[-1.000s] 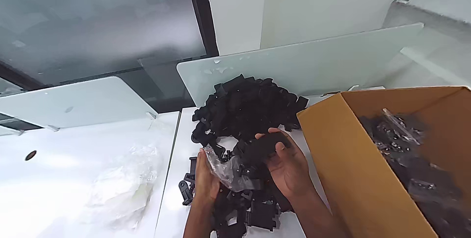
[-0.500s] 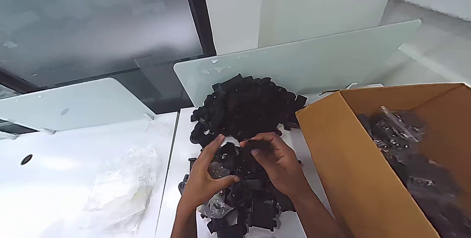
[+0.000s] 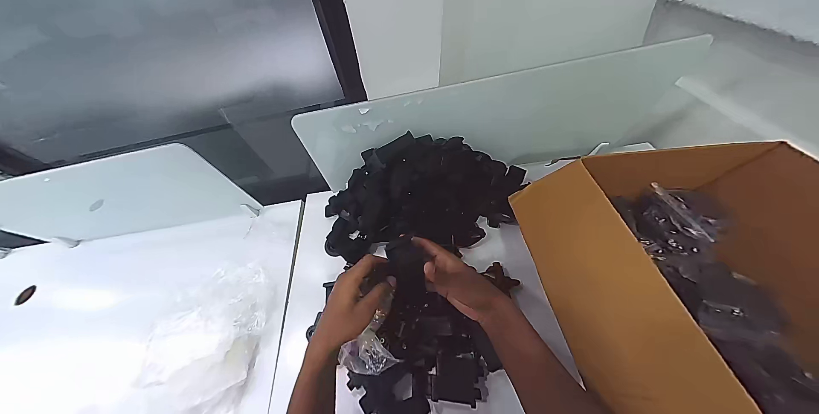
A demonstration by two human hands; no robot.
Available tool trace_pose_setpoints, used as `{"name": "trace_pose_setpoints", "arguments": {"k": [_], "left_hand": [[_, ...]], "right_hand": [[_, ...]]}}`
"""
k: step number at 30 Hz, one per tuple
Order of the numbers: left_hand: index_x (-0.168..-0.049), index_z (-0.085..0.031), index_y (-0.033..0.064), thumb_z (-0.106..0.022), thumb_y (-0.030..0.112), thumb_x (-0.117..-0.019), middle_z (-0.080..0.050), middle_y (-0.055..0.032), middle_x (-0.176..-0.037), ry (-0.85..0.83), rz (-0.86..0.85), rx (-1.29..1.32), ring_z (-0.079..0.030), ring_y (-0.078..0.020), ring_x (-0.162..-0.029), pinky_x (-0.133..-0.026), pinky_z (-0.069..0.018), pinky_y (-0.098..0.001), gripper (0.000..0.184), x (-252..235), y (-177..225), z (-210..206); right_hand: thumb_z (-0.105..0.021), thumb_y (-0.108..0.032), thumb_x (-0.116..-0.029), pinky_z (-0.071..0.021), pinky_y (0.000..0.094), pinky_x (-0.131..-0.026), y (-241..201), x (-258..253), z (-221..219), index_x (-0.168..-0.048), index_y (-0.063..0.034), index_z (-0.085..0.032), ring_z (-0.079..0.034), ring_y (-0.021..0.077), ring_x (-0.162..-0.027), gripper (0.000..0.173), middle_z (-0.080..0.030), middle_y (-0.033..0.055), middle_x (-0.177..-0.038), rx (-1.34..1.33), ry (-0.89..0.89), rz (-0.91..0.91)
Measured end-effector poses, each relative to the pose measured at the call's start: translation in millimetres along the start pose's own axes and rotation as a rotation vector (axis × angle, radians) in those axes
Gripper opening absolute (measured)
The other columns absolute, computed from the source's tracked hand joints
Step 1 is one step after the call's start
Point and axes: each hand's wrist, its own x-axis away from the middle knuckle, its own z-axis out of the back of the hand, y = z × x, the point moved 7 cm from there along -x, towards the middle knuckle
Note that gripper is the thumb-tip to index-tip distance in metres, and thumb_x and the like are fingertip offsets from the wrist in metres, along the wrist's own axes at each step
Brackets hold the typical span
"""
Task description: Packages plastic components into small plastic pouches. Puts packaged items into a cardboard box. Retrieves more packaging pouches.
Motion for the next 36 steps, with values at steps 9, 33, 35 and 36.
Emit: {"name": "trace_pose_setpoints", "arguments": {"k": [9, 33, 35, 36], "left_hand": [[-0.129, -0.058, 0.0001, -0.058, 0.022, -0.1032, -0.07, -0.0078, -0.108, 0.214, 0.203, -0.01, -0.07, -0.0102, -0.094, -0.084, -0.0596, -0.0309, 0.034, -23, -29, 32], [-0.136, -0.059, 0.0031, -0.059, 0.035, -0.101, -0.068, -0.0196, -0.124, 0.258, 0.662, -0.413, -0.066, -0.0351, -0.116, -0.1, -0.0496, -0.0592, 0.047, -85, -164, 77], [-0.149, -0.047, 0.0103, -0.064, 0.044, -0.0977, -0.065, -0.0186, -0.131, 0.214, 0.731, -0.535, -0.063, -0.0391, -0.12, -0.099, -0.0489, -0.0639, 0.064, -82, -163, 84], [-0.152, -0.045, 0.0123, -0.066, 0.045, -0.0963, -0.065, -0.0188, -0.131, 0.217, 0.737, -0.557, -0.063, -0.0406, -0.119, -0.097, -0.0492, -0.0657, 0.068, -78, -157, 90]], "right_hand": [[-0.065, -0.009, -0.0965, -0.0567, 0.0313, -0.083, 22, -24, 3, -0.141, -0.0021, -0.054, -0.068, 0.0107, -0.089, 0.047, -0.071, 0.0068, -0.104, 0.169, 0.116, -0.064], [-0.058, -0.026, -0.1034, -0.0562, 0.0465, -0.086, -2, -162, 35, -0.107, -0.0117, -0.077, -0.069, 0.0285, -0.096, 0.024, -0.073, 0.0099, -0.098, 1.391, 0.293, 0.547], [-0.054, -0.024, -0.1046, -0.0534, 0.0504, -0.091, 23, -172, 26, -0.109, -0.0096, -0.076, -0.066, 0.0354, -0.104, 0.026, -0.071, 0.0142, -0.103, 1.578, 0.168, 0.427], [-0.054, -0.023, -0.1046, -0.0521, 0.0515, -0.092, 31, -174, 23, -0.109, -0.0083, -0.075, -0.065, 0.0369, -0.106, 0.026, -0.071, 0.0157, -0.104, 1.627, 0.15, 0.379]]}}
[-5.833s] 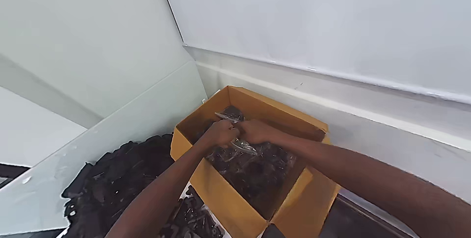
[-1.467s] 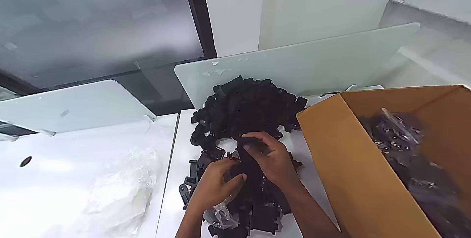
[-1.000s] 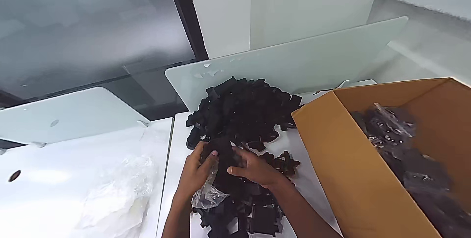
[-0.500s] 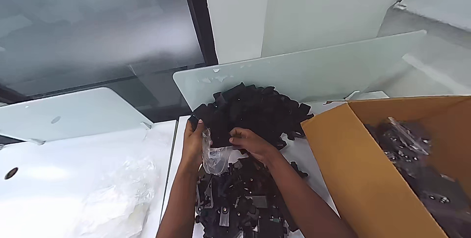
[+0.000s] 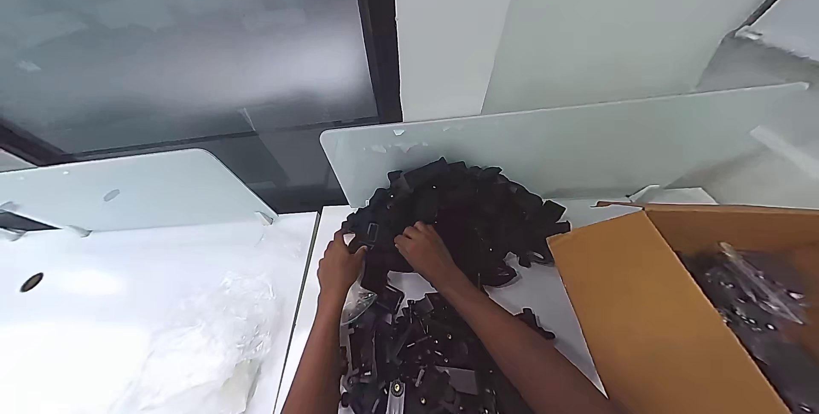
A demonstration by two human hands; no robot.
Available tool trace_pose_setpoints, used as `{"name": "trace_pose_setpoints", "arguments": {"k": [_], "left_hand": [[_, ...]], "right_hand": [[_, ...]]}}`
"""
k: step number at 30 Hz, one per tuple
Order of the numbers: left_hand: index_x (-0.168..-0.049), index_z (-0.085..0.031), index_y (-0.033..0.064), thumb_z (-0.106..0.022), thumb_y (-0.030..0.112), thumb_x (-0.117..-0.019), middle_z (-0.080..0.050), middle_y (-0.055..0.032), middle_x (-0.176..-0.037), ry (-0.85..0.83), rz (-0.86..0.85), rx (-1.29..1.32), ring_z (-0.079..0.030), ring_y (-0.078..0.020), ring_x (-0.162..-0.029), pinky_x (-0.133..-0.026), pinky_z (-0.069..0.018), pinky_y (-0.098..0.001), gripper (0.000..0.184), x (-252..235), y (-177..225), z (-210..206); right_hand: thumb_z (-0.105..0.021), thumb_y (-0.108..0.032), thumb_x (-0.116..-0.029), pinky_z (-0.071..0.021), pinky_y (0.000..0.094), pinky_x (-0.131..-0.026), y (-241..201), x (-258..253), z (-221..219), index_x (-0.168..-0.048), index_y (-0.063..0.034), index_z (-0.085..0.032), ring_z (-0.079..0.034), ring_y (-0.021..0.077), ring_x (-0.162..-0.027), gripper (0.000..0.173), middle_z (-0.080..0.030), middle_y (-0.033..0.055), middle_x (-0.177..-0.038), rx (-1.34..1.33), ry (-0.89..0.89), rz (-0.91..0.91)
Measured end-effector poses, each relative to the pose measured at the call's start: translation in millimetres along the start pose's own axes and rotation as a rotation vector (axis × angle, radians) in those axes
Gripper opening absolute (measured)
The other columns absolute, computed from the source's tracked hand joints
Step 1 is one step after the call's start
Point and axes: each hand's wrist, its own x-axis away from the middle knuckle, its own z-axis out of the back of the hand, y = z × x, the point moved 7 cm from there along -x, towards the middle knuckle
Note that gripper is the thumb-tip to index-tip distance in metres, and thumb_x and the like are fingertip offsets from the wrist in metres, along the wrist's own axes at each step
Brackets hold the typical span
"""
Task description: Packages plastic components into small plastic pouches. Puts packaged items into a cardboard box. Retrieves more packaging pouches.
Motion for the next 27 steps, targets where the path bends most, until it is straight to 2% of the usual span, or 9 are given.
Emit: {"name": "trace_pose_setpoints", "arguments": {"k": [4, 9, 12, 15, 17, 20, 22, 24, 27], "left_hand": [[-0.143, -0.056, 0.0103, -0.069, 0.041, -0.0961, -0.069, -0.017, -0.123, -0.064, -0.139, 0.157, -0.067, -0.034, -0.113, -0.098, -0.0512, -0.058, 0.058, 16, 8, 17], [-0.124, -0.063, 0.002, -0.075, 0.028, -0.0938, -0.07, -0.0093, -0.101, -0.18, -0.12, 0.706, -0.067, -0.0145, -0.09, -0.082, -0.0564, -0.0339, 0.041, 31, 25, -5], [-0.105, -0.067, 0.0007, -0.066, 0.027, -0.1006, -0.068, -0.0083, -0.09, -0.111, -0.059, 0.939, -0.065, -0.0145, -0.08, -0.075, -0.0557, -0.033, 0.027, 40, 27, -21], [-0.097, -0.064, 0.0001, -0.057, 0.024, -0.1059, -0.063, -0.0078, -0.082, -0.001, -0.04, 1.109, -0.061, -0.0149, -0.073, -0.069, -0.0547, -0.0325, 0.026, 60, 29, -20], [-0.101, -0.062, -0.0003, -0.051, 0.021, -0.1082, -0.063, -0.0083, -0.085, 0.07, -0.039, 1.196, -0.062, -0.0154, -0.076, -0.07, -0.0555, -0.0331, 0.025, 78, 30, -14], [-0.114, -0.055, -0.0027, -0.045, 0.016, -0.1102, -0.063, -0.0122, -0.093, 0.149, -0.018, 1.327, -0.068, -0.0204, -0.08, -0.074, -0.063, -0.0418, 0.022, 105, 31, -10], [-0.117, -0.05, -0.0016, -0.043, 0.013, -0.1102, -0.061, -0.0123, -0.094, 0.167, -0.043, 1.359, -0.069, -0.0214, -0.079, -0.073, -0.0643, -0.0438, 0.018, 117, 27, -9], [-0.117, -0.052, 0.0006, -0.044, 0.014, -0.1091, -0.059, -0.0078, -0.088, 0.222, -0.128, 1.261, -0.062, -0.0151, -0.074, -0.068, -0.057, -0.033, 0.018, 123, 13, 0], [-0.119, -0.055, 0.0014, -0.043, 0.018, -0.1094, -0.055, -0.0005, -0.076, 0.395, -0.232, 0.878, -0.055, -0.0071, -0.064, -0.061, -0.0489, -0.0245, 0.023, 138, -18, 25]], "right_hand": [[-0.057, -0.035, -0.1026, -0.0512, 0.0537, -0.094, -11, 7, -2, -0.103, -0.0054, -0.076, -0.066, 0.0371, -0.109, 0.035, -0.072, 0.0163, -0.107, 0.047, 0.078, -0.03], [-0.061, -0.032, -0.1007, -0.0445, 0.0531, -0.111, -24, 17, 21, -0.124, -0.005, -0.072, -0.06, 0.0366, -0.127, 0.038, -0.068, 0.0161, -0.13, -0.027, 0.158, -0.045], [-0.057, -0.024, -0.1027, -0.0431, 0.0491, -0.114, -24, 35, 42, -0.129, -0.0053, -0.07, -0.058, 0.0343, -0.131, 0.035, -0.064, 0.0161, -0.136, -0.201, 0.177, -0.193], [-0.052, -0.034, -0.1064, -0.0547, 0.0396, -0.096, -16, 79, 66, -0.125, -0.0027, -0.07, -0.069, 0.0213, -0.108, 0.041, -0.071, 0.0127, -0.119, -0.663, 0.237, -0.516], [-0.049, -0.041, -0.1071, -0.0569, 0.0382, -0.098, -20, 109, 65, -0.129, -0.0036, -0.067, -0.07, 0.0173, -0.111, 0.047, -0.072, 0.0105, -0.121, -1.008, 0.156, -0.651], [-0.06, -0.035, -0.1019, -0.0555, 0.0342, -0.098, -46, 136, 61, -0.133, 0.0008, -0.061, -0.067, 0.0142, -0.11, 0.047, -0.07, 0.0097, -0.121, -1.262, 0.108, -0.647], [-0.068, -0.027, -0.0965, -0.0586, 0.0327, -0.091, -58, 145, 57, -0.126, 0.0017, -0.063, -0.069, 0.0145, -0.102, 0.042, -0.071, 0.009, -0.112, -1.327, 0.186, -0.635], [-0.07, -0.013, -0.0943, -0.0624, 0.0346, -0.077, -64, 148, 55, -0.106, 0.0027, -0.068, -0.072, 0.0174, -0.083, 0.02, -0.073, 0.0093, -0.093, -1.343, 0.332, -0.624], [-0.061, -0.006, -0.0984, -0.0625, 0.0315, -0.066, -80, 149, 52, -0.104, 0.0009, -0.062, -0.071, 0.0158, -0.073, 0.009, -0.071, 0.0069, -0.086, -1.366, 0.411, -0.582]]}}
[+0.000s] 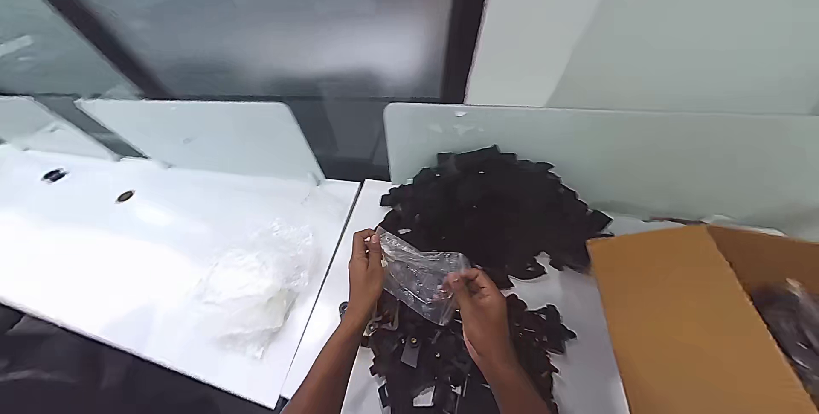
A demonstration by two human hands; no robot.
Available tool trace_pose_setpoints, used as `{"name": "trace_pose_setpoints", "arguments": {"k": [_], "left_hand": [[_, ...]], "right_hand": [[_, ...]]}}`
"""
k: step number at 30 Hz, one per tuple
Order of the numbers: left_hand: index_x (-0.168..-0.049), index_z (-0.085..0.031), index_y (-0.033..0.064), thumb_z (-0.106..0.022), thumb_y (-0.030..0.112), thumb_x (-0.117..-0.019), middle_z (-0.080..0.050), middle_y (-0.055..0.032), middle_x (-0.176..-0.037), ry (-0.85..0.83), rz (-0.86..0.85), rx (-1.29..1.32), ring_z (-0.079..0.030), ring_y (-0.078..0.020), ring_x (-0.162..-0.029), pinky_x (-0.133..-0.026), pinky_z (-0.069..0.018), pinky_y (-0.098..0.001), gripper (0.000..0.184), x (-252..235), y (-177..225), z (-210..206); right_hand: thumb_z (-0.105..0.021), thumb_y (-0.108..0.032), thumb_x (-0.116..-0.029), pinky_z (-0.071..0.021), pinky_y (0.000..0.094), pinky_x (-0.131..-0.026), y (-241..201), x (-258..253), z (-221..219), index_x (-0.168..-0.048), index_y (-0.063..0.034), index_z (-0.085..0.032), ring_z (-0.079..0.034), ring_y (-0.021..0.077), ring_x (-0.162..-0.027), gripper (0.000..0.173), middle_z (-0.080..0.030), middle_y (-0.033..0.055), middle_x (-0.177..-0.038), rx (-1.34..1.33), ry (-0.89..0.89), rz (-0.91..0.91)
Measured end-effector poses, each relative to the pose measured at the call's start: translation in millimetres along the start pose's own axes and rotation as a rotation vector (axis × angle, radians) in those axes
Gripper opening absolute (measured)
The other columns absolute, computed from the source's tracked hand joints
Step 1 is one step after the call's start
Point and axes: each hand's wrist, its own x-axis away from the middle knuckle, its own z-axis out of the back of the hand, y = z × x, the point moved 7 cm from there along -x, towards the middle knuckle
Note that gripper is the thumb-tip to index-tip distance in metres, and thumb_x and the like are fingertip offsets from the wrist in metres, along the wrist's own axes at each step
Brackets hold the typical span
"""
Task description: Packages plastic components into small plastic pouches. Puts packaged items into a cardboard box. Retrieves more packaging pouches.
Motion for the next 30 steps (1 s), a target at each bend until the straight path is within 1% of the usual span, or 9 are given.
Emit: {"name": "trace_pose_setpoints", "arguments": {"k": [5, 11, 14, 17, 20, 22, 24, 27, 30], "left_hand": [[-0.118, -0.063, 0.0011, -0.039, 0.028, -0.111, -0.064, -0.0071, -0.066, 0.127, -0.169, -0.528, -0.064, -0.0204, -0.055, -0.056, -0.0553, -0.0416, 0.037, 18, 1, 77], [-0.129, -0.049, -0.0008, -0.074, 0.031, -0.095, -0.059, 0.0008, -0.062, 0.051, 0.089, -0.246, -0.059, -0.0096, -0.045, -0.046, -0.0558, -0.0288, 0.053, 27, -24, 184], [-0.135, -0.051, -0.0008, -0.072, 0.031, -0.0961, -0.065, -0.0018, -0.067, 0.183, 0.083, -0.377, -0.063, -0.0108, -0.048, -0.048, -0.0576, -0.0299, 0.055, 27, -21, 242], [-0.13, -0.059, -0.0038, -0.063, 0.033, -0.1012, -0.071, -0.0118, -0.079, 0.453, -0.069, -0.814, -0.069, -0.0262, -0.064, -0.062, -0.0571, -0.0468, 0.047, 26, -4, 299], [-0.123, -0.067, -0.0028, -0.059, 0.028, -0.1028, -0.07, -0.0232, -0.112, 0.589, -0.298, -1.088, -0.067, -0.0406, -0.108, -0.092, -0.0527, -0.0554, 0.038, 19, 11, 311], [-0.117, -0.073, 0.0036, -0.058, 0.021, -0.1028, -0.073, -0.0183, -0.115, 0.484, -0.411, -1.165, -0.066, -0.0378, -0.118, -0.099, -0.0524, -0.0541, 0.027, 7, 2, 291], [-0.125, -0.072, 0.0112, -0.054, 0.029, -0.105, -0.069, -0.0127, -0.13, 0.253, -0.291, -1.249, -0.057, -0.0357, -0.132, -0.11, -0.0421, -0.0588, 0.032, -13, -36, 279], [-0.158, -0.041, 0.0198, -0.04, 0.055, -0.1062, -0.031, -0.0089, -0.166, -0.137, 0.176, -1.306, -0.023, -0.0376, -0.154, -0.118, -0.0128, -0.0729, 0.062, -35, -114, 284], [-0.164, -0.026, 0.022, -0.03, 0.062, -0.1053, -0.019, -0.0069, -0.171, -0.259, 0.331, -1.272, -0.014, -0.0391, -0.156, -0.117, -0.0073, -0.0763, 0.071, -33, -154, 286]], "right_hand": [[-0.058, -0.008, -0.101, -0.0632, 0.0267, -0.06, 4, 14, -50, -0.11, -0.0001, -0.057, -0.072, 0.0114, -0.065, 0.012, -0.072, 0.0027, -0.081, 0.148, -0.039, 0.054], [-0.074, -0.006, -0.0894, -0.0561, 0.0239, -0.056, 39, 23, -123, -0.13, -0.0015, -0.044, -0.066, 0.0079, -0.059, 0.05, -0.068, 0.0023, -0.073, 0.237, -0.117, 0.007], [-0.07, -0.01, -0.0944, -0.053, 0.0246, -0.053, 50, 21, -183, -0.126, -0.0009, -0.044, -0.064, 0.0077, -0.058, 0.042, -0.07, 0.0028, -0.077, 0.319, -0.296, 0.037], [-0.06, -0.014, -0.1011, -0.0536, 0.0286, -0.056, 60, 19, -257, -0.113, 0.0006, -0.062, -0.063, 0.0098, -0.061, 0.02, -0.072, 0.0059, -0.085, 0.416, -0.496, 0.192], [-0.057, -0.016, -0.1032, -0.0587, 0.0336, -0.068, 77, 14, -322, -0.119, -0.0029, -0.069, -0.069, 0.0149, -0.07, 0.024, -0.074, 0.0089, -0.089, 0.501, -0.532, 0.263], [-0.053, -0.017, -0.1043, -0.0584, 0.0383, -0.074, 94, 9, -352, -0.122, -0.0047, -0.071, -0.07, 0.0198, -0.075, 0.028, -0.074, 0.011, -0.092, 0.625, -0.531, 0.294], [-0.051, -0.02, -0.1054, -0.0573, 0.0444, -0.083, 114, 4, -368, -0.124, -0.007, -0.072, -0.072, 0.0263, -0.086, 0.031, -0.075, 0.0135, -0.097, 0.797, -0.54, 0.28], [-0.044, -0.023, -0.1082, -0.0544, 0.0484, -0.093, 148, 2, -373, -0.137, -0.0161, -0.065, -0.069, 0.0327, -0.108, 0.037, -0.07, 0.0174, -0.118, 1.116, -0.662, 0.124], [-0.038, -0.027, -0.1091, -0.0548, 0.0519, -0.091, 172, 3, -368, -0.147, -0.0284, -0.057, -0.067, 0.0369, -0.111, 0.042, -0.062, 0.0216, -0.133, 1.286, -0.78, -0.017]]}}
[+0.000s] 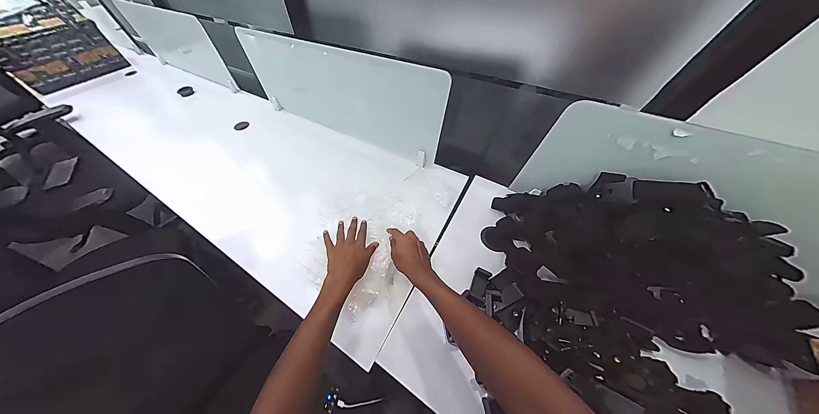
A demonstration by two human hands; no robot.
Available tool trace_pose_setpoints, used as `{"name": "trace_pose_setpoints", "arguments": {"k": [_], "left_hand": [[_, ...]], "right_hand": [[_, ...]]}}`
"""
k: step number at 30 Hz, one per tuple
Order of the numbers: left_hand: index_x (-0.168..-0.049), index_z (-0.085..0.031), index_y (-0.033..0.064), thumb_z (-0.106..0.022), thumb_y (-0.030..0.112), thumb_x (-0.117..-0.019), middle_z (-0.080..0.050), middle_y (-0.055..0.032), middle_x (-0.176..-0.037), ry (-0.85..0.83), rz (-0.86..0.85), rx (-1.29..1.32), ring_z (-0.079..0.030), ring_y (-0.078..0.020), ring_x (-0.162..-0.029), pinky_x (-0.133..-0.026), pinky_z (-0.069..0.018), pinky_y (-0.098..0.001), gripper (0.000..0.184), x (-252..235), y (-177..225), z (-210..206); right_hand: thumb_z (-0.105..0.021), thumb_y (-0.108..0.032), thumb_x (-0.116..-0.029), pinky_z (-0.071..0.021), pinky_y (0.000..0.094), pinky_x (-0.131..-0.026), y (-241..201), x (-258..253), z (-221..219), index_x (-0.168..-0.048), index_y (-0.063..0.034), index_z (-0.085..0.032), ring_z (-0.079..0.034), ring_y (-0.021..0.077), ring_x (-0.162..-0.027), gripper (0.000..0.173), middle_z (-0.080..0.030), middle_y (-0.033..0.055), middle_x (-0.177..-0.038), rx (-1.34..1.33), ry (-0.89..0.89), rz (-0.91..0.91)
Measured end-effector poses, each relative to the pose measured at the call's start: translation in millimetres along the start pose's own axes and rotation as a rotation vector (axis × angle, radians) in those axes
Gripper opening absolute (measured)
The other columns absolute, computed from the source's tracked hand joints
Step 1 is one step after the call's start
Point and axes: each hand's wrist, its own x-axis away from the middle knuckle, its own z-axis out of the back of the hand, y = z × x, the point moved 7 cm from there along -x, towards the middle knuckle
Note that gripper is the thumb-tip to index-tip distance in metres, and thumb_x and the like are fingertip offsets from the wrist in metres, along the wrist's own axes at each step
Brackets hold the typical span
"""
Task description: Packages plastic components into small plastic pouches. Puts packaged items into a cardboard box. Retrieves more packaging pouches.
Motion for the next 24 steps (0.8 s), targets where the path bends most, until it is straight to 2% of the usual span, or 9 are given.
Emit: {"name": "trace_pose_setpoints", "arguments": {"k": [3, 6, 8, 11, 14, 17, 19, 22, 24], "left_hand": [[-0.163, -0.029, 0.019, -0.027, 0.059, -0.1068, -0.023, -0.008, -0.17, 0.082, 0.009, -0.014, -0.014, -0.0393, -0.157, -0.116, -0.0065, -0.077, 0.069, 5, 2, 9], [-0.155, -0.044, 0.0103, -0.03, 0.052, -0.1085, -0.03, -0.0122, -0.167, 0.318, -0.073, -0.081, -0.01, -0.042, -0.157, -0.117, -0.0028, -0.0769, 0.064, 22, 18, 34], [-0.151, -0.049, 0.0072, -0.029, 0.05, -0.1091, -0.029, -0.011, -0.167, 0.397, -0.132, -0.137, -0.009, -0.0392, -0.157, -0.12, -0.0028, -0.072, 0.064, 37, 40, 49], [-0.143, -0.058, 0.0054, -0.033, 0.049, -0.1089, -0.038, -0.0137, -0.163, 0.368, -0.254, -0.077, -0.017, -0.039, -0.156, -0.123, -0.009, -0.0659, 0.061, 69, 86, 58], [-0.132, -0.067, 0.0085, -0.043, 0.044, -0.1069, -0.052, -0.0136, -0.152, 0.292, -0.462, 0.036, -0.031, -0.0408, -0.151, -0.122, -0.0215, -0.0622, 0.05, 107, 152, 57], [-0.125, -0.07, 0.0085, -0.051, 0.037, -0.1045, -0.063, -0.013, -0.139, 0.264, -0.724, 0.141, -0.049, -0.0409, -0.139, -0.114, -0.0374, -0.0606, 0.041, 151, 233, 58], [-0.123, -0.07, 0.01, -0.053, 0.035, -0.1033, -0.069, -0.0099, -0.13, 0.308, -0.943, 0.195, -0.058, -0.0359, -0.13, -0.108, -0.0465, -0.055, 0.036, 185, 296, 57], [-0.121, -0.069, 0.0076, -0.056, 0.031, -0.1025, -0.072, -0.009, -0.123, 0.368, -1.263, 0.304, -0.063, -0.0309, -0.124, -0.105, -0.0513, -0.0479, 0.033, 244, 398, 60], [-0.12, -0.07, 0.0057, -0.058, 0.03, -0.1007, -0.072, -0.0093, -0.121, 0.345, -1.43, 0.395, -0.065, -0.0291, -0.122, -0.103, -0.0524, -0.0438, 0.034, 285, 461, 65]], "right_hand": [[-0.038, -0.028, -0.109, -0.0544, 0.0512, -0.092, 0, 8, 8, -0.15, -0.0326, -0.054, -0.066, 0.0364, -0.11, 0.044, -0.06, 0.0224, -0.134, -0.005, -0.008, 0.022], [-0.04, -0.038, -0.1092, -0.053, 0.0508, -0.092, 2, 33, 36, -0.146, -0.0266, -0.059, -0.068, 0.0331, -0.108, 0.044, -0.071, 0.0163, -0.119, -0.036, 0.134, 0.073], [-0.041, -0.041, -0.1085, -0.0544, 0.0498, -0.088, 11, 58, 57, -0.141, -0.022, -0.065, -0.071, 0.0303, -0.099, 0.044, -0.075, 0.0127, -0.107, -0.089, 0.219, 0.092], [-0.048, -0.04, -0.1065, -0.0544, 0.0459, -0.078, 40, 102, 79, -0.128, -0.0162, -0.073, -0.069, 0.024, -0.079, 0.041, -0.074, 0.0085, -0.087, -0.26, 0.221, 0.081], [-0.054, -0.039, -0.1044, -0.056, 0.0394, -0.072, 92, 150, 101, -0.114, -0.0141, -0.077, -0.068, 0.0156, -0.071, 0.035, -0.072, 0.0033, -0.081, -0.439, 0.23, 0.005], [-0.059, -0.034, -0.1016, -0.057, 0.0328, -0.064, 155, 218, 134, -0.111, -0.0146, -0.076, -0.066, 0.01, -0.065, 0.027, -0.071, -0.0003, -0.081, -0.569, 0.338, -0.083], [-0.06, -0.033, -0.1003, -0.0542, 0.026, -0.056, 197, 276, 159, -0.11, -0.0159, -0.076, -0.062, 0.0051, -0.059, 0.025, -0.069, -0.0039, -0.077, -0.605, 0.444, -0.157], [-0.061, -0.03, -0.0982, -0.0524, 0.0206, -0.053, 256, 368, 205, -0.104, -0.0138, -0.074, -0.062, 0.002, -0.058, 0.022, -0.069, -0.0059, -0.075, -0.609, 0.654, -0.278], [-0.062, -0.028, -0.0971, -0.0509, 0.0166, -0.053, 293, 431, 236, -0.098, -0.0135, -0.073, -0.061, -0.0007, -0.059, 0.018, -0.067, -0.0078, -0.073, -0.623, 0.824, -0.336]]}}
